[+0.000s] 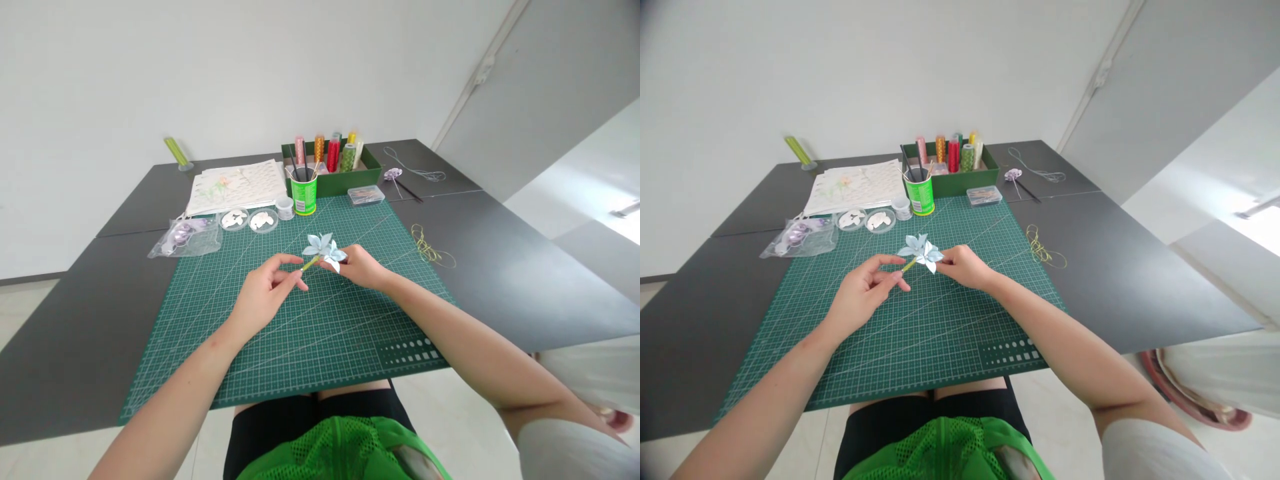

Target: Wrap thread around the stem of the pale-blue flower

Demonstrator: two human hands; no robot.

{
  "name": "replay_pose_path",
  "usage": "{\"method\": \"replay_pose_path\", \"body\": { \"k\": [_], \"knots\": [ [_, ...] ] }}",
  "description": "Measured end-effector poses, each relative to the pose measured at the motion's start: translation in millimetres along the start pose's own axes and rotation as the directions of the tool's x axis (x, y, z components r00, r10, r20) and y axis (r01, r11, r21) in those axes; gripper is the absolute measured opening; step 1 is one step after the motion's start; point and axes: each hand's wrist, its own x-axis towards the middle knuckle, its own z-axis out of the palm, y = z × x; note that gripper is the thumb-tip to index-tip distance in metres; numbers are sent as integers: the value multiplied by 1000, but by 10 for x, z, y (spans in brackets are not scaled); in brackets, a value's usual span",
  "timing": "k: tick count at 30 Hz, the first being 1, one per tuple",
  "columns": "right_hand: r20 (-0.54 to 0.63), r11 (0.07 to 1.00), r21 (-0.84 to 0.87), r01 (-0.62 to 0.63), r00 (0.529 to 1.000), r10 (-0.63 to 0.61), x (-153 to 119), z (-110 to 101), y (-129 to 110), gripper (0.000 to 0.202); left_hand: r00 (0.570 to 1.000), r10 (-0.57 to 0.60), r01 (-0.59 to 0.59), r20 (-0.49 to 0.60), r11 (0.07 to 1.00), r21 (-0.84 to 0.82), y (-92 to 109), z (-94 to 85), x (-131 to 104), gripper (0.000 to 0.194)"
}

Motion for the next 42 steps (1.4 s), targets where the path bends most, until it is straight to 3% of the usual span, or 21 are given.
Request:
{"method": "replay_pose_path", "body": {
  "k": [9,22,25,32,42],
  "knots": [
    [118,998,41,-54,992,49,-11,-99,-92,31,965,1,-35,-261,991,-127,-47,-99,81,32],
    [282,968,250,5,956,-78,-112,-212,-299,31,936,-56,26,-348,996,-91,-103,-114,151,29],
    [245,936,351,13,964,-105,-125,-219,-336,28,943,-73,61,-324,997,-49,-120,-126,164,29],
    [144,844,537,12,984,-106,-145,-255,-395,18,983,-97,115,-157,988,106,-230,-77,168,26],
    [-1,806,563,182,976,-220,-201,-158,-520,16,996,-87,76,29,959,271,-123,42,95,24]
  ]
}}
